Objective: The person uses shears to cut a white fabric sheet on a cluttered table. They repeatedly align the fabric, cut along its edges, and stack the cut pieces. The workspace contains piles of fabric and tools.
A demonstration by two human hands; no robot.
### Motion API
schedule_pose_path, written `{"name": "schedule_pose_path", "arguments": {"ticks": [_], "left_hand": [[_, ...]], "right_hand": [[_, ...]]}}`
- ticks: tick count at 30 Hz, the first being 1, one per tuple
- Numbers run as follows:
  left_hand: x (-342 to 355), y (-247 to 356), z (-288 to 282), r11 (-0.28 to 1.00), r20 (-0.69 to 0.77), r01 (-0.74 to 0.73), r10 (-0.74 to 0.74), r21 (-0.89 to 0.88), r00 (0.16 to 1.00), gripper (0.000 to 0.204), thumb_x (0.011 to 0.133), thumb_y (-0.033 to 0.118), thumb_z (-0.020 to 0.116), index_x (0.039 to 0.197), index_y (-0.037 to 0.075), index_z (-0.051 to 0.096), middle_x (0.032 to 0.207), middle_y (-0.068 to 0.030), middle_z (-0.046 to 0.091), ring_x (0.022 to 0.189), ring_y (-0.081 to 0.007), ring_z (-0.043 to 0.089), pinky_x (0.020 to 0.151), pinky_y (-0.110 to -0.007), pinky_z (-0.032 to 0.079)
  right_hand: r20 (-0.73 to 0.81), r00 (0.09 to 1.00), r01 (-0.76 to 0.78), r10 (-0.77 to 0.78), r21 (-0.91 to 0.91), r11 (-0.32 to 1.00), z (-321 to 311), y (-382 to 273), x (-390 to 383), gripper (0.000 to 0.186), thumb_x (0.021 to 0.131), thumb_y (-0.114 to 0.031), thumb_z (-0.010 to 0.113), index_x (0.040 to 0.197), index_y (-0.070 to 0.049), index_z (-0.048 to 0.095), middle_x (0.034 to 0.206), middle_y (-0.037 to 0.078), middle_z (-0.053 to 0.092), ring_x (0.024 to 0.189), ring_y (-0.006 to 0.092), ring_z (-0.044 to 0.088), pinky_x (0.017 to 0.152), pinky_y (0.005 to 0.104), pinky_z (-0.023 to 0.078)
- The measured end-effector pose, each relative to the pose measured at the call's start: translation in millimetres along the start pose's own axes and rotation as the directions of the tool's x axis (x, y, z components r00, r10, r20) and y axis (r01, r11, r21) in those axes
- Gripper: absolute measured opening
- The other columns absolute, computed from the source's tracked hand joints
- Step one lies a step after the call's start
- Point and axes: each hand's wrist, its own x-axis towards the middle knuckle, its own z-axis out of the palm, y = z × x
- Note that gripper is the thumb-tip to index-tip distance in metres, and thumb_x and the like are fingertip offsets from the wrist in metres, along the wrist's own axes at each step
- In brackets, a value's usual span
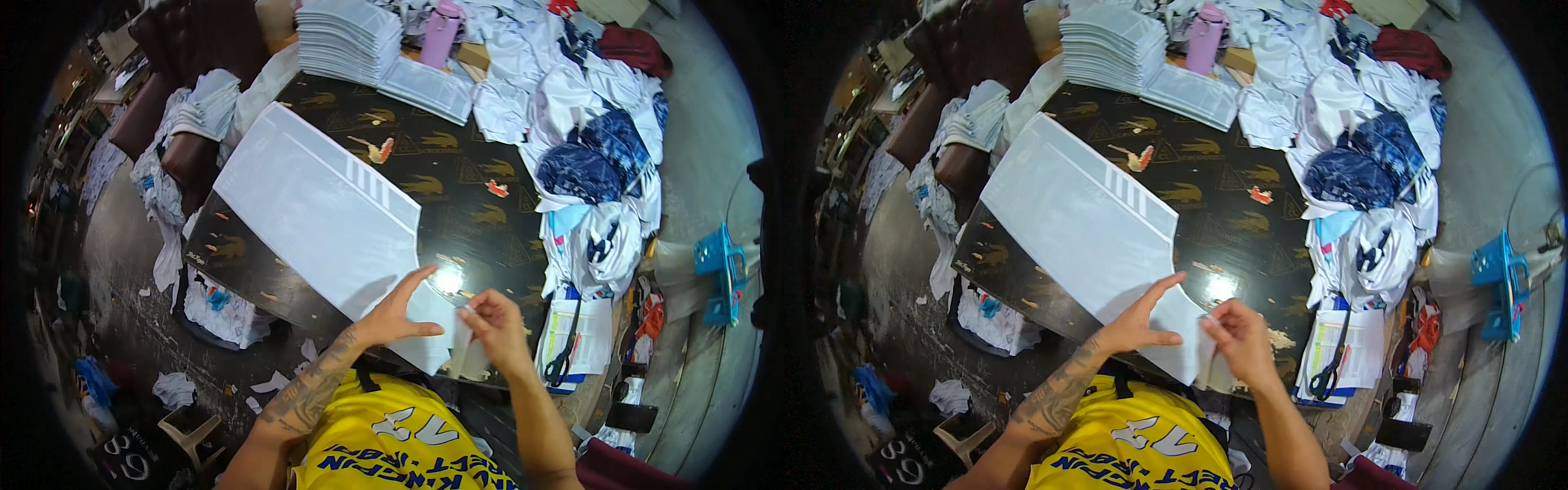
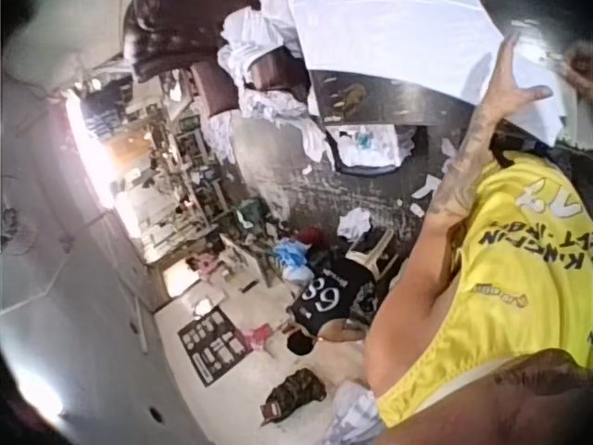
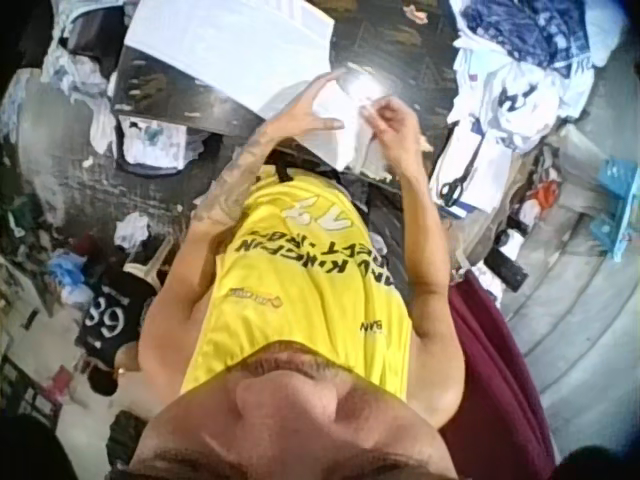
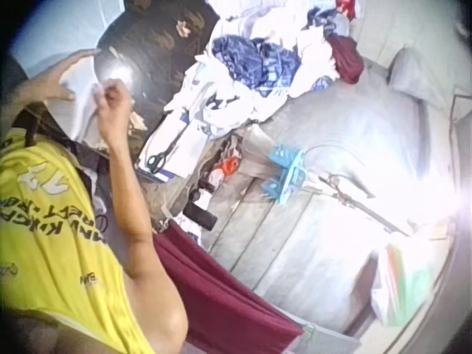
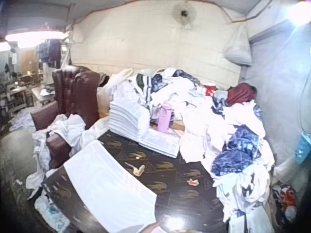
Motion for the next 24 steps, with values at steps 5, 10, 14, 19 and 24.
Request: {"name": "schedule_pose_path", "arguments": {"ticks": [5, 10, 14, 19, 24], "left_hand": [[-21.9, 4.9, -100.8, 0.815, 0.294, 0.472, -0.385, -0.336, 0.875, 0.068, 0.092, 0.034, 0.087, 0.143, -0.003, 0.061, 0.124, -0.0079, 0.072, 0.118, -0.0167, 0.064, 0.106, -0.033, 0.048], [-65.2, -1.3, -150.1, 0.703, -0.206, 0.471, -0.647, -0.532, 0.734, 0.04, 0.103, 0.022, 0.075, 0.13, -0.006, 0.068, 0.109, -0.0102, 0.076, 0.093, -0.0149, 0.073, 0.078, -0.031, 0.061], [-58.6, -8.5, -172.1, 0.834, -0.479, 0.239, -0.493, -0.497, 0.726, 0.028, 0.106, 0.013, 0.068, 0.123, -0.009, 0.064, 0.099, -0.0143, 0.077, 0.067, -0.0176, 0.073, 0.059, -0.029, 0.062], [-37.0, -23.9, -188.1, 0.88, -0.67, 0.398, -0.461, -0.26, 0.581, 0.042, 0.102, 0.017, 0.074, 0.13, -0.004, 0.052, 0.078, -0.0163, 0.074, 0.064, -0.0238, 0.074, 0.056, -0.038, 0.056], [-71.5, -29.7, -120.8, 0.69, -0.671, 0.62, -0.26, 0.374, 0.694, 0.047, 0.095, 0.025, 0.079, 0.131, 0.005, 0.056, 0.068, -0.014, 0.068, 0.069, -0.0405, 0.07, 0.068, -0.05, 0.056]], "right_hand": [[0.046, 0.999, -0.013, 0.005, 0.181, 0.983, 99.9, -17.1, 67.4, 0.012, 0.102, -0.005, 0.074, 0.102, -0.003, 0.061, 0.084, 0.002, 0.069, 0.073, 0.01, 0.065, 0.061, 0.0266, 0.054], [0.039, 0.999, 0.032, -0.033, 0.021, 0.999, 165.9, -18.3, 152.7, 0.022, 0.101, -0.005, 0.074, 0.117, -0.001, 0.06, 0.084, 0.006, 0.07, 0.069, 0.0109, 0.065, 0.061, 0.0276, 0.054], [0.089, 0.966, 0.252, -0.242, -0.136, 0.958, 188.1, -29.8, 213.3, 0.033, 0.099, -0.006, 0.076, 0.126, -0.002, 0.058, 0.078, 0.004, 0.066, 0.067, 0.0096, 0.062, 0.061, 0.0279, 0.053], [0.05, 0.963, 0.266, -0.265, -0.344, 0.901, 204.4, -13.0, 266.2, 0.049, 0.094, -0.017, 0.084, 0.134, -0.003, 0.059, 0.095, 0.008, 0.074, 0.076, 0.0135, 0.066, 0.067, 0.0306, 0.055], [-0.047, 0.953, 0.241, -0.299, -0.479, 0.844, 96.8, 40.7, 203.3, 0.046, 0.09, -0.026, 0.086, 0.127, -0.004, 0.069, 0.116, 0.013, 0.075, 0.1, 0.0257, 0.071, 0.09, 0.0387, 0.057]]}}
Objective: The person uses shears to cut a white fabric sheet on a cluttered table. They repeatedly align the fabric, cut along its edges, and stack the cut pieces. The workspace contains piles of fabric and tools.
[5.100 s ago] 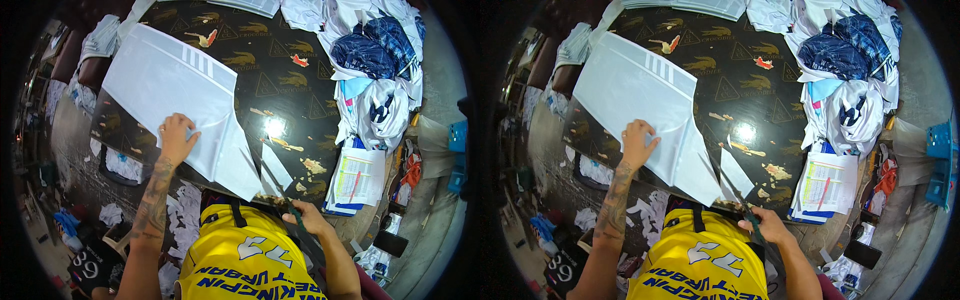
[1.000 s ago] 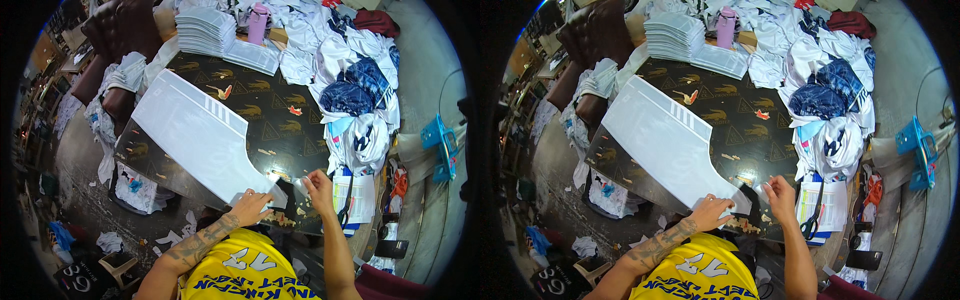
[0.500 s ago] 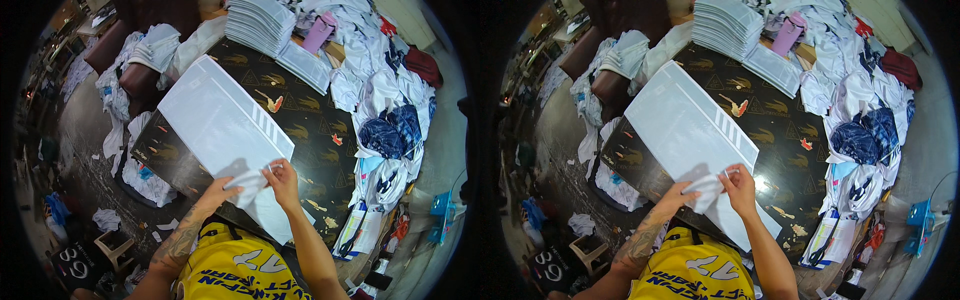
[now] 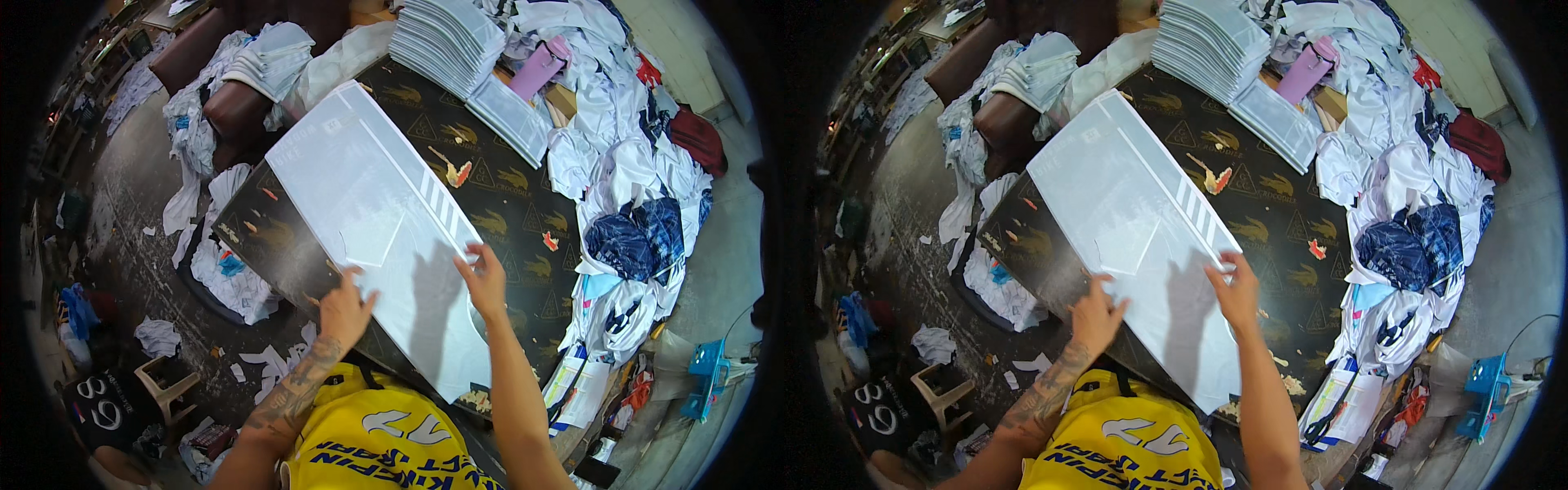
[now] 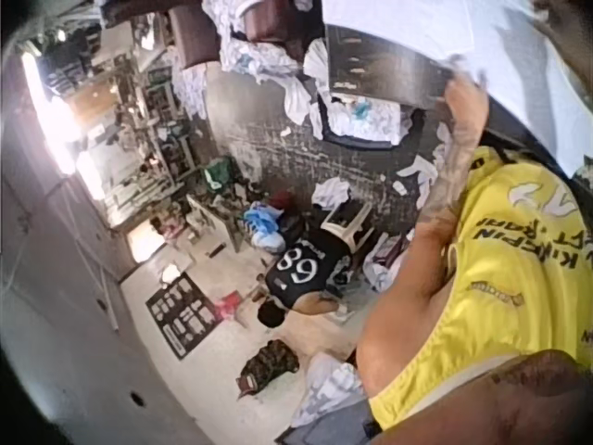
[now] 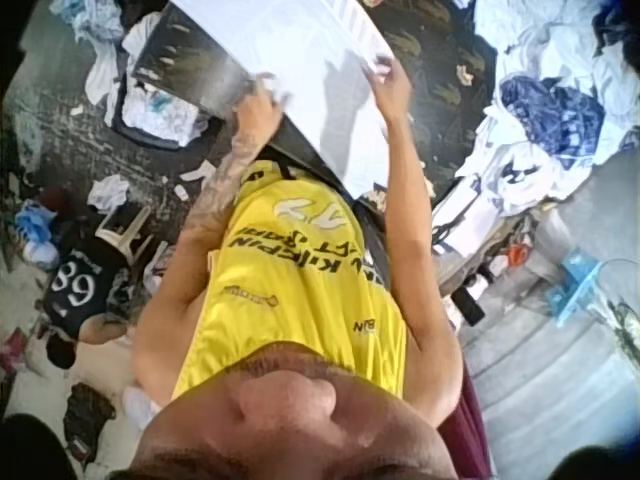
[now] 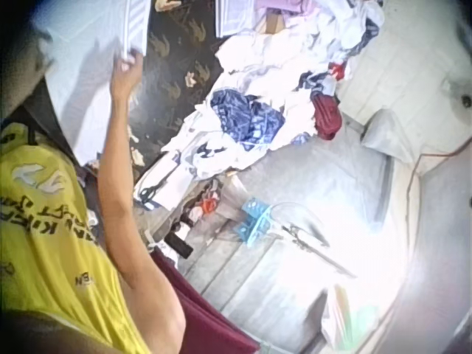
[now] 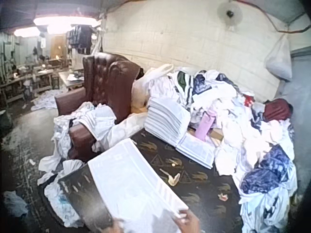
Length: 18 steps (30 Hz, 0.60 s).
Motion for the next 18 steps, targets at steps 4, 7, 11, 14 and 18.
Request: {"name": "schedule_pose_path", "arguments": {"ticks": [4, 7, 11, 14, 18], "left_hand": [[-77.6, 11.6, 59.7, 0.679, 0.332, -0.734, 0.688, 0.02, 0.645, 0.036, 0.087, 0.03, 0.081, 0.117, 0.014, 0.07, 0.118, -0.0056, 0.064, 0.12, -0.0258, 0.058, 0.106, -0.045, 0.045], [-94.9, 21.4, 96.5, 0.578, 0.455, -0.814, 0.711, 0.056, 0.536, 0.032, 0.092, 0.028, 0.075, 0.118, 0.011, 0.065, 0.118, -0.0066, 0.061, 0.119, -0.0258, 0.058, 0.102, -0.045, 0.047], [-103.8, 40.2, 85.3, 0.687, 0.449, -0.722, 0.671, -0.08, 0.59, 0.017, 0.103, 0.024, 0.064, 0.108, 0.008, 0.061, 0.107, -0.0111, 0.062, 0.104, -0.0309, 0.064, 0.091, -0.044, 0.053], [-128.3, 55.2, 29.9, 0.784, 0.373, -0.327, 0.559, -0.527, 0.74, 0.015, 0.106, 0.017, 0.064, 0.109, 0.003, 0.061, 0.1, -0.0141, 0.062, 0.094, -0.034, 0.064, 0.086, -0.041, 0.054], [-117.8, 49.1, -54.3, 0.805, 0.046, -0.103, 0.16, -0.585, 0.986, 0.007, 0.104, 0.007, 0.062, 0.102, 0.001, 0.06, 0.088, -0.0051, 0.058, 0.083, -0.0147, 0.059, 0.077, -0.032, 0.05]], "right_hand": [[0.0, 0.986, -0.159, 0.167, -0.301, 0.94, -90.0, 85.2, -132.5, 0.042, 0.085, -0.028, 0.089, 0.114, -0.002, 0.074, 0.11, 0.019, 0.071, 0.101, 0.0375, 0.069, 0.09, 0.0445, 0.054], [-0.117, 0.982, -0.184, 0.149, -0.402, 0.897, -104.5, 118.1, -210.1, 0.035, 0.081, -0.019, 0.091, 0.105, -0.002, 0.071, 0.104, 0.017, 0.062, 0.1, 0.0358, 0.062, 0.091, 0.0463, 0.051], [0.061, 0.972, -0.21, 0.225, -0.186, 0.96, -117.6, 79.2, -208.6, 0.019, 0.094, -0.006, 0.08, 0.103, -0.003, 0.063, 0.097, 0.011, 0.068, 0.088, 0.0223, 0.066, 0.079, 0.0364, 0.053], [0.196, 0.933, -0.357, 0.302, 0.405, 0.842, -151.8, -8.4, -158.0, 0.026, 0.097, 0.002, 0.075, 0.121, -0.003, 0.066, 0.095, 0.008, 0.078, 0.081, 0.0103, 0.07, 0.071, 0.0237, 0.053], [0.299, 0.888, 0.379, -0.349, -0.049, 0.924, -119.9, -143.6, -46.0, 0.029, 0.091, -0.028, 0.081, 0.086, 0.0, 0.076, 0.082, 0.009, 0.068, 0.077, 0.0193, 0.06, 0.073, 0.0358, 0.046]]}}
